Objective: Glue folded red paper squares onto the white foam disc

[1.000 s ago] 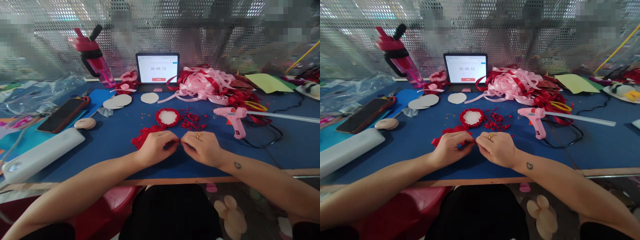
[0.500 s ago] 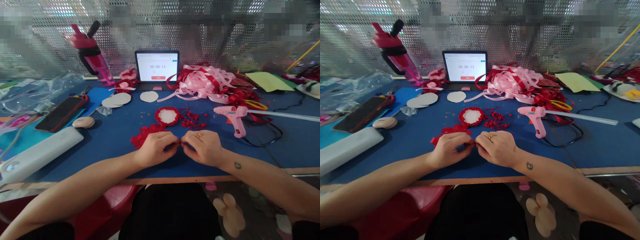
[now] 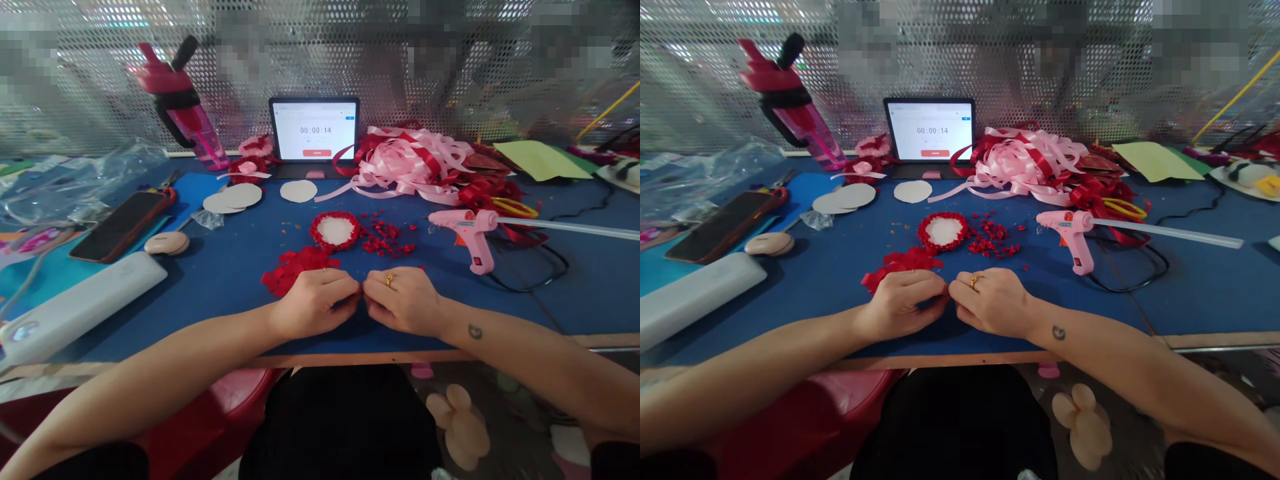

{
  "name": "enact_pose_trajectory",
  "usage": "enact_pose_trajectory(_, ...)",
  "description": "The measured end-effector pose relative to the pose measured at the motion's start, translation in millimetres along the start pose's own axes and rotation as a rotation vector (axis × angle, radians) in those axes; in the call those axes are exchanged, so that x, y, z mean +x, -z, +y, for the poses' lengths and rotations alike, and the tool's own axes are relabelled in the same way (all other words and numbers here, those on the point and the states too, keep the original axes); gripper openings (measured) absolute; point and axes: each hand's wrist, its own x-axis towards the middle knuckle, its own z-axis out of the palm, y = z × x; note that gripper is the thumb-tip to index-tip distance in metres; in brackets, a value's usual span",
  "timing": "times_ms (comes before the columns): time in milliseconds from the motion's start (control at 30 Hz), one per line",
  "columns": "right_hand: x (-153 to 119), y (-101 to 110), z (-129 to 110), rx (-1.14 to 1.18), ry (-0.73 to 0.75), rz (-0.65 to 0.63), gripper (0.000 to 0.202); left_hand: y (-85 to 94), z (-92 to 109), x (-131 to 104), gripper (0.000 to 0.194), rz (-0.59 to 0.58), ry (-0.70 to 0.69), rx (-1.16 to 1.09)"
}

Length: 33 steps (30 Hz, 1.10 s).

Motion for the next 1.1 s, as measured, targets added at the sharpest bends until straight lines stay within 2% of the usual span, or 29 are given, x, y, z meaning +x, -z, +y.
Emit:
enact_pose_trajectory(533, 2.7, -4.5, -4.8, -0.089, -0.032, 0.033, 0.015, -1.6, 3.2, 2.2, 0.015, 0.033, 0.034, 0.023)
enact_pose_trajectory(700, 4.4, -5.2, -3.8, -0.062, -0.091, 0.060, 0.013, -1.4, 3.5, 6.3, 0.011, 0.049, 0.100, -0.019)
enact_pose_trajectory(933, 1.7, 0.0, 1.2, 0.050, -0.178, 0.005, 0.013, 0.7, -2.9, 4.9, 0.007, 0.037, 0.147, -0.097)
enact_pose_trajectory(1100, 1.2, 3.0, 5.7, 0.137, -0.236, 0.028, 0.010, 3.1, -7.7, 3.3, 0.007, 0.033, 0.187, -0.112)
